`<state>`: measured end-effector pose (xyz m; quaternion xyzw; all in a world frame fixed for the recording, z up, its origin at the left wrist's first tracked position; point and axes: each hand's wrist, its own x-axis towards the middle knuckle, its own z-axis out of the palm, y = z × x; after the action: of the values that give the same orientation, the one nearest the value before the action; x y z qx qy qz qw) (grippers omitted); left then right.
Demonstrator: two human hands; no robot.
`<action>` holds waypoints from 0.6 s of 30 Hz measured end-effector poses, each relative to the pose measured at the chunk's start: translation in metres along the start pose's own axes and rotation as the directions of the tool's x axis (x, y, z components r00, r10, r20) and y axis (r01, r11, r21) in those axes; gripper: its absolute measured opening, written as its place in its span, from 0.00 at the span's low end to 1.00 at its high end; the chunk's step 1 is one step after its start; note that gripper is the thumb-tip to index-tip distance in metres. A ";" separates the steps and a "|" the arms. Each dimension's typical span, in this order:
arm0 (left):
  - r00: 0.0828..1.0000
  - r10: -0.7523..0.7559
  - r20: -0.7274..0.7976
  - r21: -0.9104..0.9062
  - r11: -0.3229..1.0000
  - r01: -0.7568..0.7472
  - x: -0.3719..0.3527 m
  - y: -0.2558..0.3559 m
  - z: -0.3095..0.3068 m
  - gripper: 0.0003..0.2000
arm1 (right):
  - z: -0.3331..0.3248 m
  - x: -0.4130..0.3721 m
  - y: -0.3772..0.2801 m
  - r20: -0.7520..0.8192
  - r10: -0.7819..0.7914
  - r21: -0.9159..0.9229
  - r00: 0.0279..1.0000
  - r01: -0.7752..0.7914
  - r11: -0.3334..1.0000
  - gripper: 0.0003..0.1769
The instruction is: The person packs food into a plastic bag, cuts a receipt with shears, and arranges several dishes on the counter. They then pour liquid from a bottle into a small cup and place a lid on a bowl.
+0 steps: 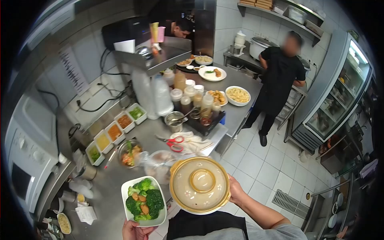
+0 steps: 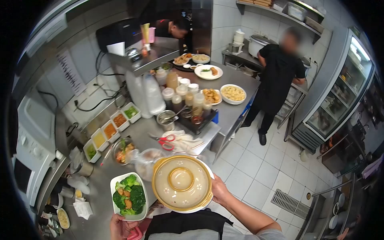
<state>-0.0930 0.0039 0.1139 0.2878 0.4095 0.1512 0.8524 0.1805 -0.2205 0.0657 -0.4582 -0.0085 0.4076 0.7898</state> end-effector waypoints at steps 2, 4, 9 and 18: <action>0.998 -0.051 -0.023 0.074 0.996 0.053 0.004 -0.004 0.051 0.17 | -0.030 0.003 -0.031 -0.060 -0.028 0.001 0.998 0.028 1.000 0.16; 0.995 -0.085 -0.047 0.140 0.986 0.091 0.009 -0.008 0.099 0.16 | -0.060 0.010 -0.056 -0.116 -0.061 0.006 0.991 0.062 0.998 0.16; 0.947 -0.038 0.320 -0.081 0.994 0.068 0.100 -0.032 0.177 0.30 | -0.142 0.046 -0.117 -0.199 -0.170 0.075 0.965 0.188 0.979 0.17; 0.865 -0.131 0.484 -0.002 0.989 0.151 0.257 -0.070 0.383 0.30 | -0.262 0.163 -0.268 -0.302 -0.316 0.015 0.899 0.336 0.942 0.15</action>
<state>0.3681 -0.0647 0.1054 0.2687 0.2012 0.0201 0.9418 0.5611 -0.3689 0.0513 -0.4795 0.0466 0.1966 0.8540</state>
